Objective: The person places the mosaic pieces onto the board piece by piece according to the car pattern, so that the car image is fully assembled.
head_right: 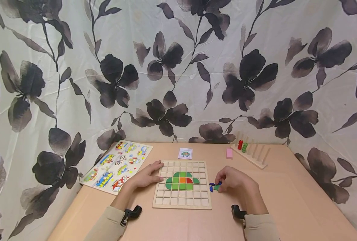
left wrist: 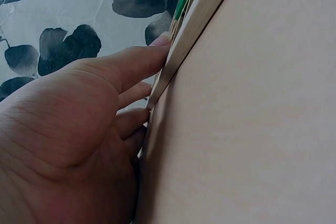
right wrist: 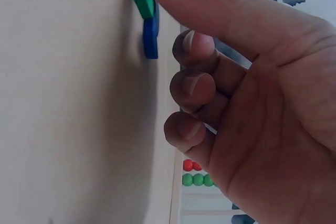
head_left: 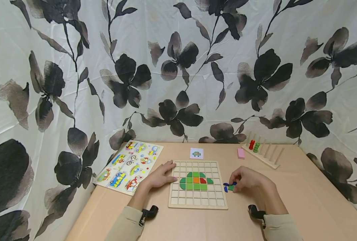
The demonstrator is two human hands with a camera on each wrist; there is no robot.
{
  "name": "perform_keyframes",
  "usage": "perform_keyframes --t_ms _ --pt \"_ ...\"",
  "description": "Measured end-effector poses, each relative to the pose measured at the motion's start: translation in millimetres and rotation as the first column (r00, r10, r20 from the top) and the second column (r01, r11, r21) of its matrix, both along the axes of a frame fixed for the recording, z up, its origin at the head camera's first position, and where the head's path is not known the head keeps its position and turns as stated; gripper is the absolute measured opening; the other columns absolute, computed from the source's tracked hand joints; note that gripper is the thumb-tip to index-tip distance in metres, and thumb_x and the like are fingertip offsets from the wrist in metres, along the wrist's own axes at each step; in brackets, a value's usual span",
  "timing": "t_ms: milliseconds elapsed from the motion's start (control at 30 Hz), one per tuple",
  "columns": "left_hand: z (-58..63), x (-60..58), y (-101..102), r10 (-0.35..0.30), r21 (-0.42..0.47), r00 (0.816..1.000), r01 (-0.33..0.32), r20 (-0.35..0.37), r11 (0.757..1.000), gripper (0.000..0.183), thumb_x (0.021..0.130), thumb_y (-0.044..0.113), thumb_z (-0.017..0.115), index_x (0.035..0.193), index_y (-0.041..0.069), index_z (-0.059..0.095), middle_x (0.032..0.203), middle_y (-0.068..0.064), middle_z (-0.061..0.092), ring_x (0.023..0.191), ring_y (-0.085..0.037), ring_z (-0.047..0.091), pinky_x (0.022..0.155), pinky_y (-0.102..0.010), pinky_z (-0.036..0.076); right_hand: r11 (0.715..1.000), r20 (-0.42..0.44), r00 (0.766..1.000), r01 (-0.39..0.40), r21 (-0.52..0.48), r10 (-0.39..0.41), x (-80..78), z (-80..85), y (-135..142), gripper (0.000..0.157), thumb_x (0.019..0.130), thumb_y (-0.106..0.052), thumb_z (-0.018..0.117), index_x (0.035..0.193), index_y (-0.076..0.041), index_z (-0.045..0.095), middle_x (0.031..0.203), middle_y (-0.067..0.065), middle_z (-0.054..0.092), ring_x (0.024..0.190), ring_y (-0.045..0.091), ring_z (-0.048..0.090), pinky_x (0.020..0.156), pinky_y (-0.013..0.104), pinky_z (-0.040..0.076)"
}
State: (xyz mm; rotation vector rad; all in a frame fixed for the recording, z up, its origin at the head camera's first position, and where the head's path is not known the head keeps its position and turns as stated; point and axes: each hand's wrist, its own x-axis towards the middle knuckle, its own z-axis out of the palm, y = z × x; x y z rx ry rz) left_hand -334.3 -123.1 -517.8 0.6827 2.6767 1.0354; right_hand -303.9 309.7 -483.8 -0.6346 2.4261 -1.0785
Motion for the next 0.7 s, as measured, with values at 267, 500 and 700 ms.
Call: perform_keyframes --t_ms 267,500,700 --pt "0.5 0.4 -0.7 -0.004 -0.001 1.0 0.004 -0.002 1.0 0.074 0.096 0.039 0.073 0.159 0.012 0.044 0.173 -0.015 0.024 0.162 -0.037 0.015 0.133 -0.056 0.007 0.999 -0.001 1.0 0.022 0.028 -0.022 0.7 -3.1 -5.0 0.018 0.077 0.001 0.087 0.088 -0.005 0.075 0.07 -0.001 0.056 0.067 0.014 0.051 0.056 0.021 0.039" --pt "-0.2 0.7 -1.4 -0.004 0.001 1.0 0.004 0.0 1.0 0.075 0.096 0.04 0.073 0.159 0.012 0.044 0.173 -0.015 0.023 0.162 -0.037 0.014 0.133 -0.056 0.007 0.997 0.031 0.999 0.034 0.07 -0.037 4.1 -1.0 -8.9 0.02 0.078 -0.002 0.088 0.088 -0.005 0.071 0.074 -0.001 0.056 0.071 0.015 0.052 0.059 0.023 0.04" --pt "-0.9 0.8 -2.0 -0.002 0.004 1.0 0.002 -0.001 1.0 0.075 0.096 0.04 0.073 0.159 0.012 0.044 0.173 -0.015 0.023 0.162 -0.037 0.014 0.133 -0.056 0.007 0.999 0.024 1.0 0.016 0.049 -0.017 5.1 2.3 -9.3 0.018 0.081 -0.003 0.085 0.087 -0.002 0.069 0.075 -0.002 0.058 0.07 0.015 0.052 0.057 0.022 0.039"
